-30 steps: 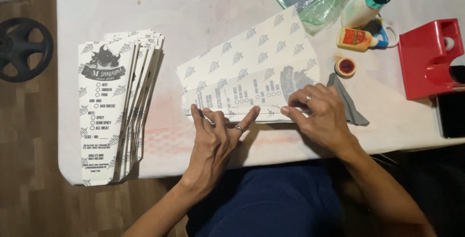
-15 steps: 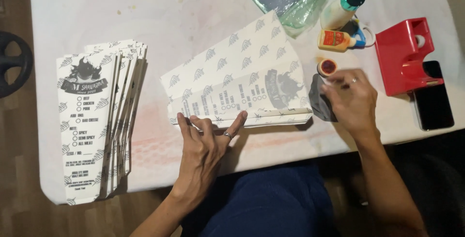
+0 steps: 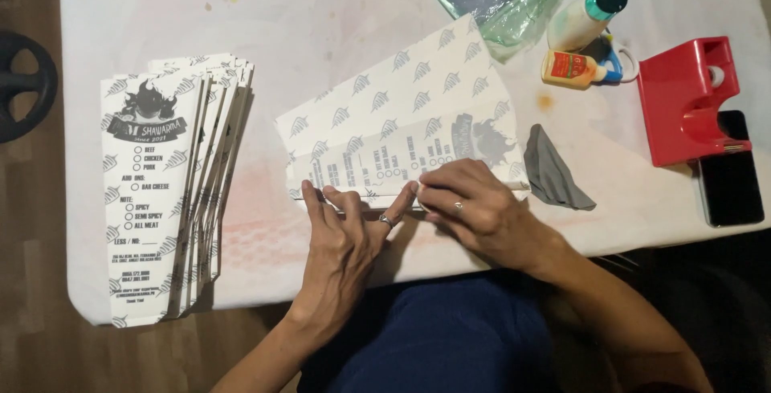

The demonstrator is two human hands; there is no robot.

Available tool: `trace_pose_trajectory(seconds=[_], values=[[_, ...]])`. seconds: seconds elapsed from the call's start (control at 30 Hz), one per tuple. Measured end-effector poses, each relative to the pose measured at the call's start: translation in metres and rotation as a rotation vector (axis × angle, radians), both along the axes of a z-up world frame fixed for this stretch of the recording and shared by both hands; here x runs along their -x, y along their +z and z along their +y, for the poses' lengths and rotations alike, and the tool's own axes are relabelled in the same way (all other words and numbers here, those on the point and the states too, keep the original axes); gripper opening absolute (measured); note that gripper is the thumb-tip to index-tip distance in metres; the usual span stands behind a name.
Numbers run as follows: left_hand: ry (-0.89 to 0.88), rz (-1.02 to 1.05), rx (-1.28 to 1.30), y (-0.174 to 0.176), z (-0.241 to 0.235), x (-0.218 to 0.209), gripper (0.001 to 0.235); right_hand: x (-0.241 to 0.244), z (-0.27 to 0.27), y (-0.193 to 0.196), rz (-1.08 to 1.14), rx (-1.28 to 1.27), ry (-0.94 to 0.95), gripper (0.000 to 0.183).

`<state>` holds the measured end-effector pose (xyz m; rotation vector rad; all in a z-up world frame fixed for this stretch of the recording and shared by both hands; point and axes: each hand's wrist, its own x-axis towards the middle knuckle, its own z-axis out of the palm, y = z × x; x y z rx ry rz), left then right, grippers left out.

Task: Folding and taping paper food wrappers at a manual workstation.

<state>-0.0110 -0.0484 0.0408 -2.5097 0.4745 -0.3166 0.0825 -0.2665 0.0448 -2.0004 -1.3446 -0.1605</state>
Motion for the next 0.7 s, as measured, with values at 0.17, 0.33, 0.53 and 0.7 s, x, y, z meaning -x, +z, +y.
trace_pose_trajectory(seconds=[0.17,0.33,0.53,0.7], values=[[-0.005,-0.009,-0.027,0.000,0.005,0.001,0.094,0.005,-0.048,0.000,0.030,0.040,-0.159,0.027],[0.009,-0.039,-0.011,-0.009,0.004,0.000,0.100,0.004,-0.081,0.007,0.040,0.050,-0.376,0.022],[-0.009,-0.043,0.004,-0.008,0.000,0.002,0.100,0.002,-0.009,-0.010,0.003,-0.059,-0.062,0.025],[0.011,-0.042,0.035,-0.011,0.003,0.002,0.096,0.002,-0.061,-0.013,0.014,0.028,-0.283,0.023]])
